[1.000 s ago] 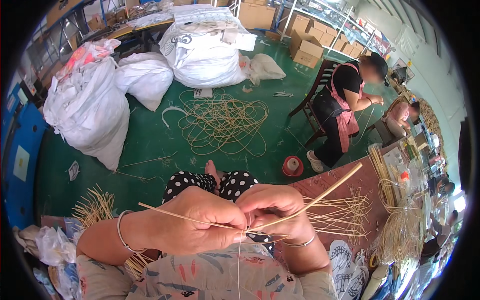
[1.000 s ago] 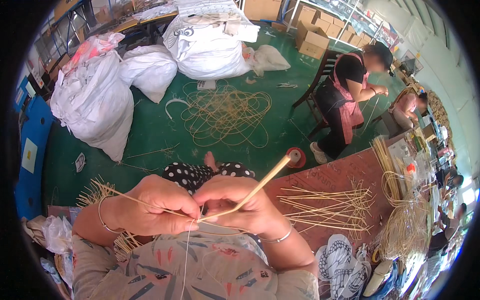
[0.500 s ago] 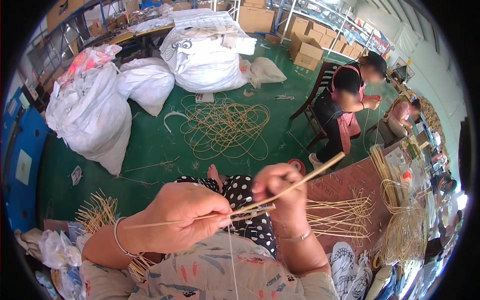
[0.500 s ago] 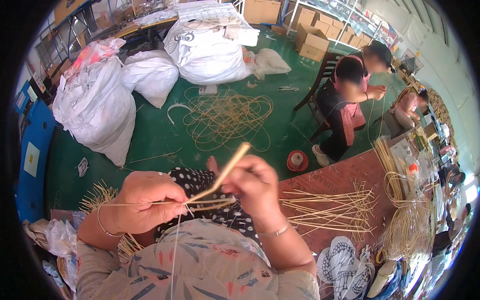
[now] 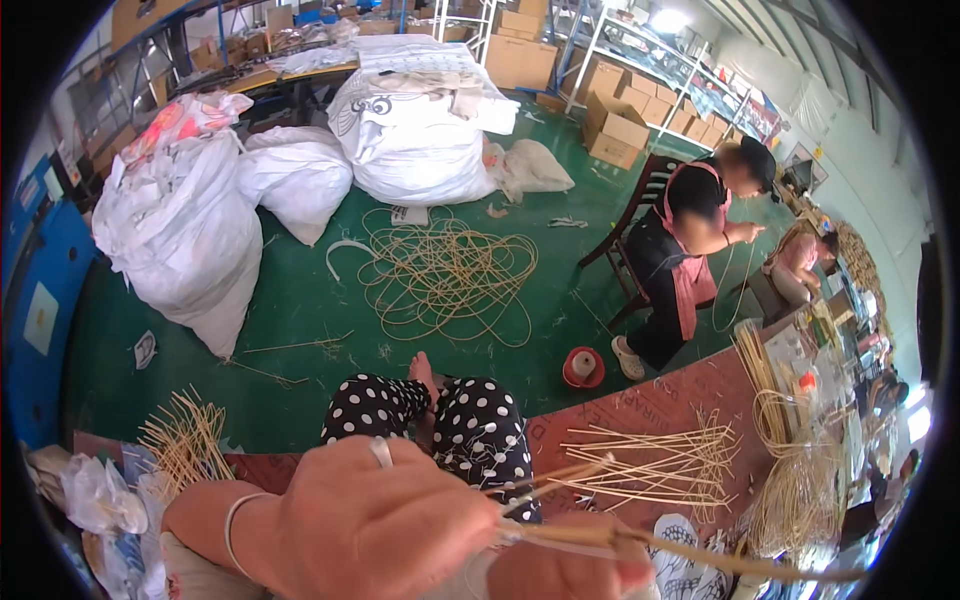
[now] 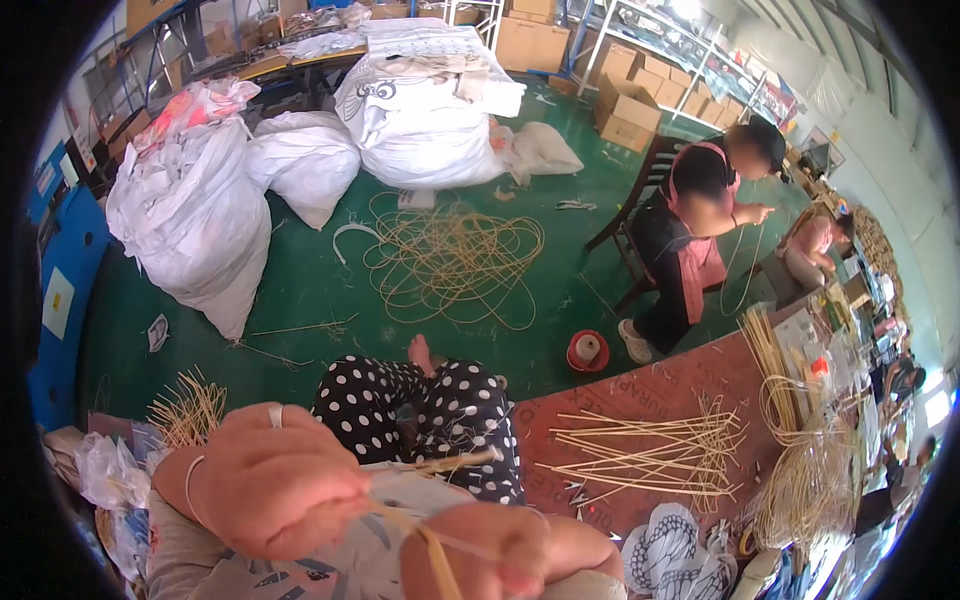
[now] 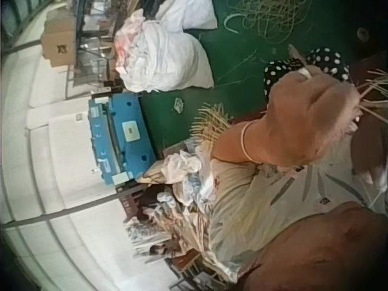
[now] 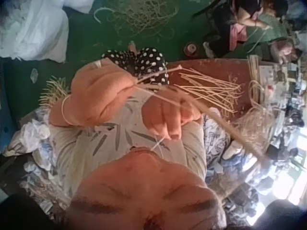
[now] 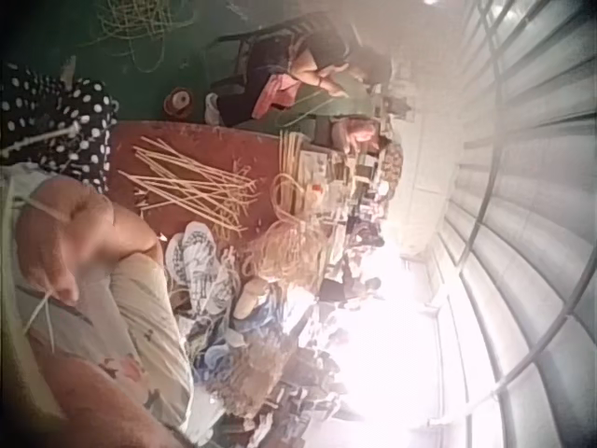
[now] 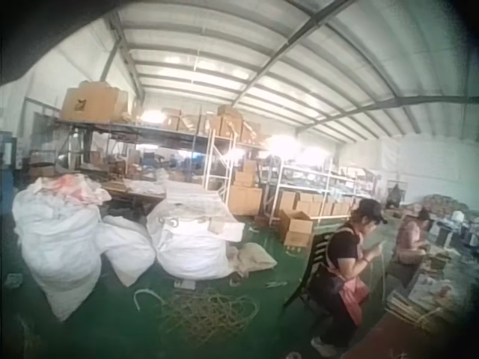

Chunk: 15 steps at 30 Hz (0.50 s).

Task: The person sits on the floor and weaves thin bamboo strips together using a thin cord. They repeatedly wrap the cord around the bamboo to secure the structure, occasionally picking up new strips from a pile on the floor.

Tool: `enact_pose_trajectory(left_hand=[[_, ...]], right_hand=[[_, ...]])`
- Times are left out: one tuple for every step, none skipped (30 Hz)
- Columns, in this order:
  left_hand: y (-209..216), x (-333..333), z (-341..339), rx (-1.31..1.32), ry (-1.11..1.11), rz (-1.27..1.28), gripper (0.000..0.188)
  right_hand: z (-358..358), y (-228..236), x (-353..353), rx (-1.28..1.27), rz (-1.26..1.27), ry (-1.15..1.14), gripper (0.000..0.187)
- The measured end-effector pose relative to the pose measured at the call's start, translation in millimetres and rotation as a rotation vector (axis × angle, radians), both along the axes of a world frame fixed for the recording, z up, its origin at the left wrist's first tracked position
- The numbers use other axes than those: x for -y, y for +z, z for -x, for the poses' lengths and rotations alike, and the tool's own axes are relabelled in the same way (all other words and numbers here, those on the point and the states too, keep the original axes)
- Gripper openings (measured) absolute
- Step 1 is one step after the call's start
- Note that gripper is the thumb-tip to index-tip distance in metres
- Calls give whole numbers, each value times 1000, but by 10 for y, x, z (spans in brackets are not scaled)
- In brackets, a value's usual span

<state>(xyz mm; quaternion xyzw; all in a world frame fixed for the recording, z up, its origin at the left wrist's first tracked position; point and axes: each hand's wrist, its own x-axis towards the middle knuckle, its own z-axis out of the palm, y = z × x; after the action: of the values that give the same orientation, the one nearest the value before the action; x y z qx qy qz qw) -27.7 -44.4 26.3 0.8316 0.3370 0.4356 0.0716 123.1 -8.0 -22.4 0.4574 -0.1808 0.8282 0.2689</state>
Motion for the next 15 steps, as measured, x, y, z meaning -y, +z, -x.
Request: enact_pose_trajectory(left_hand=[[36, 0, -9, -13, -43, -17, 17], [48, 27, 5, -23, -54, -27, 18], [32, 42, -1, -3, -35, -45, 18], [24, 49, -20, -1, -36, -62, 18], [23, 60, -37, 0, -45, -79, 18], [24, 65, -47, 2, -54, -97, 18], [23, 53, -47, 9, -45, -94, 17], [8, 31, -46, 16, -37, -91, 17], [-22, 21, -45, 14, -7, -81, 17], [-68, 5, -20, -18, 21, -74, 17], [-139, -22, 26, -49, 49, -66, 18], [-219, -51, 73, -70, 71, -58, 18], [-310, -87, 47, -9, 124, -63, 18], [-397, -165, 61, -36, 134, -39, 17], [-480, -245, 101, -63, 153, -11, 17]], right_hand=[[41, 82, -179, -78, -289, -118, 20], [-60, 118, -162, 151, -566, -678, 23], [-261, 179, -105, 388, -829, -1250, 27], [-378, 239, -69, 627, -1077, -1838, 30], [-355, 226, -63, 687, -993, -1815, 29], [-332, 214, -55, 744, -905, -1788, 28], [-283, 114, -54, 729, -883, -1817, 20], [-261, 68, -50, 716, -861, -1846, 18], [-279, 130, -123, 768, -1027, -1674, 23], [-239, 97, -147, 793, -997, -1750, 23], [-170, 18, -178, 818, -965, -1825, 24], [-83, -54, -199, 853, -940, -1901, 25], [-32, -156, -232, 867, -870, -1916, 26], [21, -283, -292, 879, -797, -1933, 26], [84, -365, -329, 916, -719, -1882, 17]])
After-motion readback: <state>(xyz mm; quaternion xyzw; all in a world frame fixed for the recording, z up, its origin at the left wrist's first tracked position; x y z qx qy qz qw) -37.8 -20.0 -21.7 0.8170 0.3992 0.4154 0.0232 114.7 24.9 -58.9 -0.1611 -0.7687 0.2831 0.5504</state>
